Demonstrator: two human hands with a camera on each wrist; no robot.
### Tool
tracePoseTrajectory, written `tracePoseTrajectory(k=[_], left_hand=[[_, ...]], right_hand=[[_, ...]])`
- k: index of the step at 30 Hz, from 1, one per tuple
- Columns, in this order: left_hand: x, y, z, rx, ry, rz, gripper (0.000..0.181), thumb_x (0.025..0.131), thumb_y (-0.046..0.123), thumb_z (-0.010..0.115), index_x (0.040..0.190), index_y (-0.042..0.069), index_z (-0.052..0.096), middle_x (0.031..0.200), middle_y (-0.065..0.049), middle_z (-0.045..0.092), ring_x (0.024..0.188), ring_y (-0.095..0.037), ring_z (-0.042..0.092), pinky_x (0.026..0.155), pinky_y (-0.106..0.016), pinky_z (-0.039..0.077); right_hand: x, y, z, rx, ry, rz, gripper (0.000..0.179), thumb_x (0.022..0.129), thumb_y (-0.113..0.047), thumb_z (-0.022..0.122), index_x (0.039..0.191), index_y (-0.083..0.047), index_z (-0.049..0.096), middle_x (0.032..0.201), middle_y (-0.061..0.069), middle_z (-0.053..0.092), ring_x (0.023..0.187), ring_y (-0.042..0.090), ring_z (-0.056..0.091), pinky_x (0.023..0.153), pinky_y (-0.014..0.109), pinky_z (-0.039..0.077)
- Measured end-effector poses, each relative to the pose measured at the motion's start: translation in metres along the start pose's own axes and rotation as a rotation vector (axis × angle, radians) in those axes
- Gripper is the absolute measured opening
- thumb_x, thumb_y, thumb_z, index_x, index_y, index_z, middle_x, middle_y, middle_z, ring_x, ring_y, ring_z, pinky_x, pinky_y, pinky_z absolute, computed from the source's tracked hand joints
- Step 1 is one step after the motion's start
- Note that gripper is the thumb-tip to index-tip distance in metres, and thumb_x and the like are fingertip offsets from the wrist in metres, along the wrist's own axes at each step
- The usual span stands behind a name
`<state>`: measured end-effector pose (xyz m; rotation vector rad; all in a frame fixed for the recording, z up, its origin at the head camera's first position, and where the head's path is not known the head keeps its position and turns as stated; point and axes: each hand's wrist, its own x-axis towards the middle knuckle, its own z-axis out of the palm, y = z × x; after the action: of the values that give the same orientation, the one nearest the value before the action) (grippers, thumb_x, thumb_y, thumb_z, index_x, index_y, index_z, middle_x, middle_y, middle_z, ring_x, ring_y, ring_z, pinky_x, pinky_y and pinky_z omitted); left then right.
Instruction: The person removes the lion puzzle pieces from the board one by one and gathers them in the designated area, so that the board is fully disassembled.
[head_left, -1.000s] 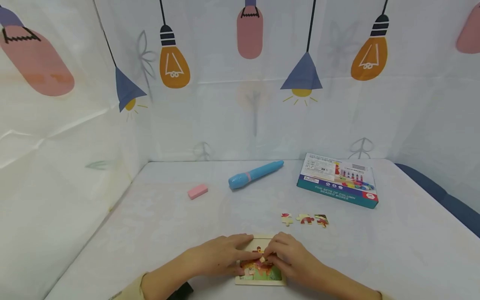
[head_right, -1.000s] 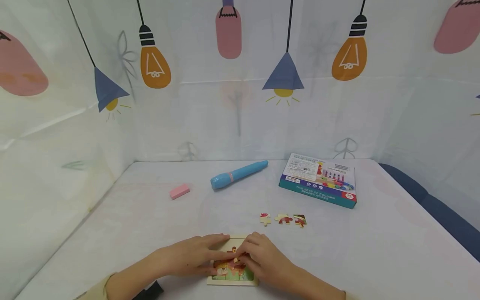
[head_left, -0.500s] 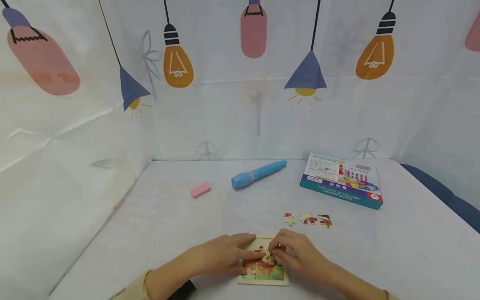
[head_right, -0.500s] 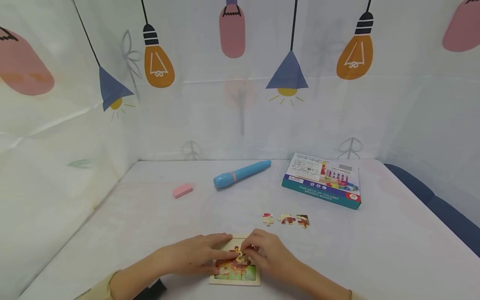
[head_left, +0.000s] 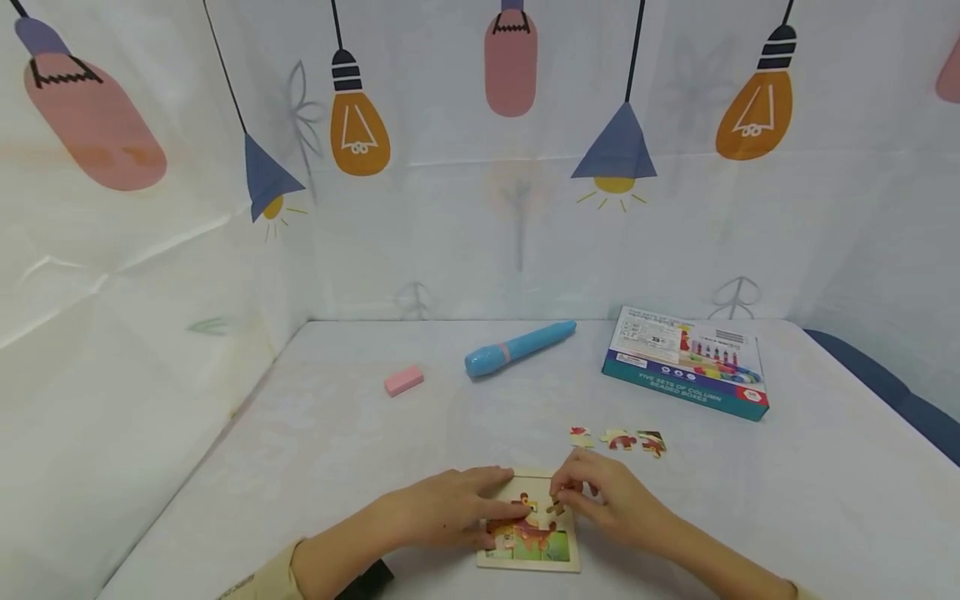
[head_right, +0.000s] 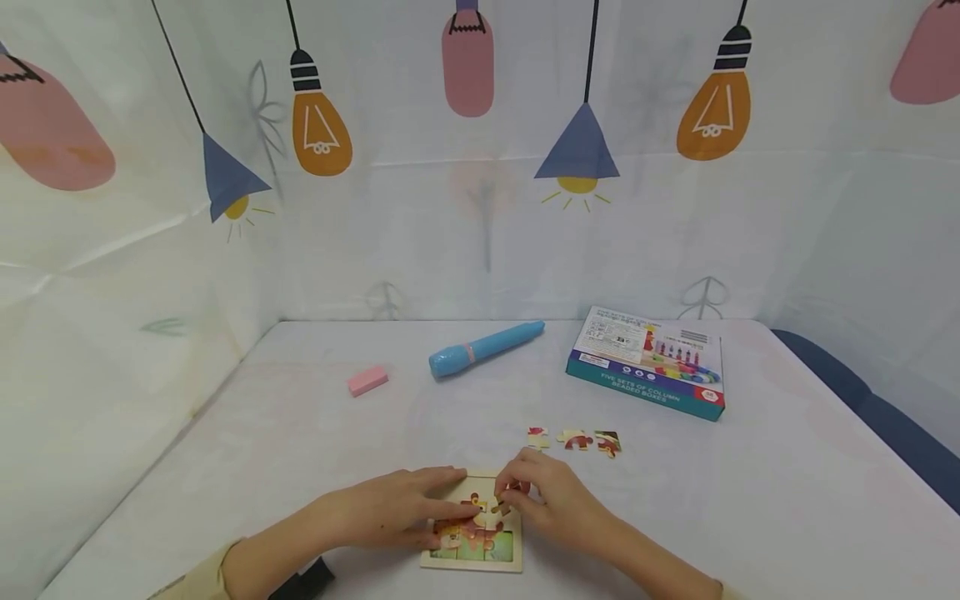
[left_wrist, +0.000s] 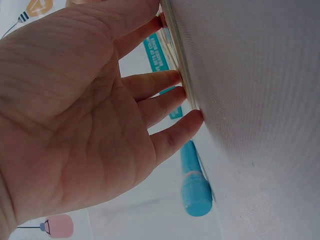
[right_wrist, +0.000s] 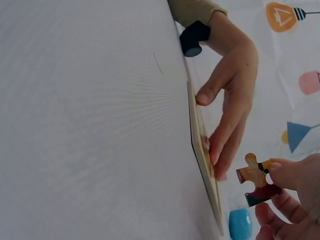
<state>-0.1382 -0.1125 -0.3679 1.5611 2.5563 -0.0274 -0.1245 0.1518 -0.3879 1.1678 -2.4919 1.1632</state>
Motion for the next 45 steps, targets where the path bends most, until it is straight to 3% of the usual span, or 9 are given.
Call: tracePoseTrajectory(k=[5,11,17,26,31,45], left_hand=[[0.001,0.000,0.000,0.019,-0.007,-0.003,0.053,0.090,0.047,0.049,0.140,0.036,0.035,0.145,-0.006,0.031,0.131,-0.017,0.031,0.091,-0.030,0.042],[0.001,0.000,0.000,0.028,-0.014,-0.003,0.053,0.091,0.046,0.048,0.141,0.036,0.034,0.145,-0.005,0.031,0.131,-0.016,0.030,0.091,-0.031,0.041],[0.002,0.000,0.001,0.014,-0.022,-0.003,0.053,0.091,0.045,0.049,0.141,0.036,0.034,0.145,-0.005,0.031,0.131,-0.017,0.030,0.092,-0.031,0.041],[0.002,-0.001,0.002,-0.003,-0.033,-0.013,0.054,0.091,0.045,0.049,0.141,0.036,0.033,0.146,-0.004,0.029,0.132,-0.017,0.029,0.093,-0.032,0.040],[0.002,-0.001,0.001,-0.004,-0.037,-0.018,0.054,0.091,0.046,0.049,0.141,0.037,0.032,0.147,-0.004,0.028,0.132,-0.017,0.028,0.092,-0.032,0.040],[0.002,-0.002,0.002,0.003,-0.025,-0.008,0.054,0.091,0.046,0.048,0.141,0.036,0.032,0.146,-0.005,0.029,0.132,-0.017,0.028,0.092,-0.031,0.040]], right_hand=[[-0.008,0.003,-0.008,-0.009,0.022,0.038,0.009,0.089,-0.015,0.059,0.090,-0.025,0.060,0.082,-0.013,0.053,0.070,0.002,0.048,0.057,0.019,0.042],[-0.018,0.008,-0.020,0.035,-0.007,0.198,0.003,0.090,-0.021,0.058,0.090,-0.022,0.061,0.081,-0.012,0.056,0.072,0.005,0.050,0.059,0.021,0.042],[-0.028,0.016,-0.031,0.054,-0.020,0.316,0.011,0.092,-0.023,0.056,0.093,-0.015,0.063,0.081,-0.010,0.058,0.071,0.008,0.050,0.059,0.022,0.042],[-0.036,0.031,-0.049,0.019,0.009,0.398,0.012,0.091,-0.024,0.057,0.094,-0.014,0.064,0.081,-0.008,0.058,0.071,0.010,0.048,0.057,0.022,0.040],[-0.039,0.038,-0.061,0.026,0.005,0.490,0.016,0.090,-0.025,0.058,0.097,-0.012,0.064,0.076,-0.006,0.059,0.067,0.011,0.047,0.053,0.021,0.038],[-0.047,0.059,-0.078,0.014,-0.026,0.530,0.021,0.090,-0.025,0.059,0.099,-0.007,0.064,0.074,-0.001,0.058,0.067,0.011,0.048,0.053,0.021,0.040]])
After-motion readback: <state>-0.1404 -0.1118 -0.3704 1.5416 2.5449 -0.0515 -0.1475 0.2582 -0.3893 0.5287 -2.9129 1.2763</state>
